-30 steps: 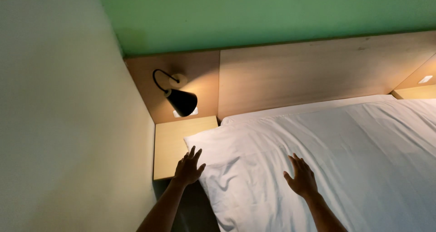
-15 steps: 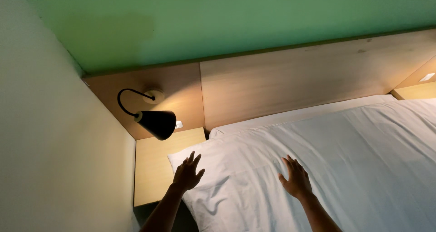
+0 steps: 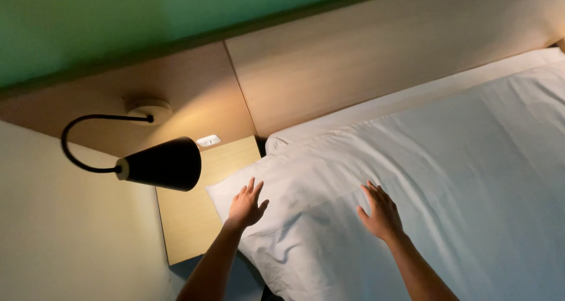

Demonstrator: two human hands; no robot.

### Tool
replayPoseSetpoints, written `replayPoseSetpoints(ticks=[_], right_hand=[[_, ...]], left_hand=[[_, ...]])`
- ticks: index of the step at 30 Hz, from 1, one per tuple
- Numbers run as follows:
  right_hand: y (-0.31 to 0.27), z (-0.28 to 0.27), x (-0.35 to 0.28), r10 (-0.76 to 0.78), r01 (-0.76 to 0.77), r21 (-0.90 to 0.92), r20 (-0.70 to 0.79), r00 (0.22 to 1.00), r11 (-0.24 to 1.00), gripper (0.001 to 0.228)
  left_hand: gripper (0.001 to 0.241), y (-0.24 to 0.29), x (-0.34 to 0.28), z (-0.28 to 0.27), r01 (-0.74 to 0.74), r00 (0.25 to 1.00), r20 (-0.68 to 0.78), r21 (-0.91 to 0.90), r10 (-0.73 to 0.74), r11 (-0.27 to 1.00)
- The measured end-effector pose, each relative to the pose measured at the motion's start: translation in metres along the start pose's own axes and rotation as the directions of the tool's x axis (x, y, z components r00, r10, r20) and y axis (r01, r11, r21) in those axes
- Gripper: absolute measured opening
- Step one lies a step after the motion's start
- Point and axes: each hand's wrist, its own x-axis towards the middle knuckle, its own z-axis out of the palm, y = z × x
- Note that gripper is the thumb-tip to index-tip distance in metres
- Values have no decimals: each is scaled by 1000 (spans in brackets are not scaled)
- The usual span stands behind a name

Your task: The person smooths and folds the white bedsheet on a bed. They tuck the edges under the mattress and smooth the surface repeatedly to remove wrinkles.

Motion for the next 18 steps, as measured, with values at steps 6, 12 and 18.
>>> replayPoseSetpoints(ticks=[6,12,18], right_hand=[[-19,47,40,10,-11,42,43,999,999,65],[-39,95,84,-69,66,81,34,997,995,65],[-68,125,132,-144,141,36,82,986,989,64]], left_hand=[[72,-22,38,36,62,994,88,38,-65,997],[72,-38,71,56,124,978,161,52,-131,991],[77,-43,95,72,135,977,151,117,-152,984]])
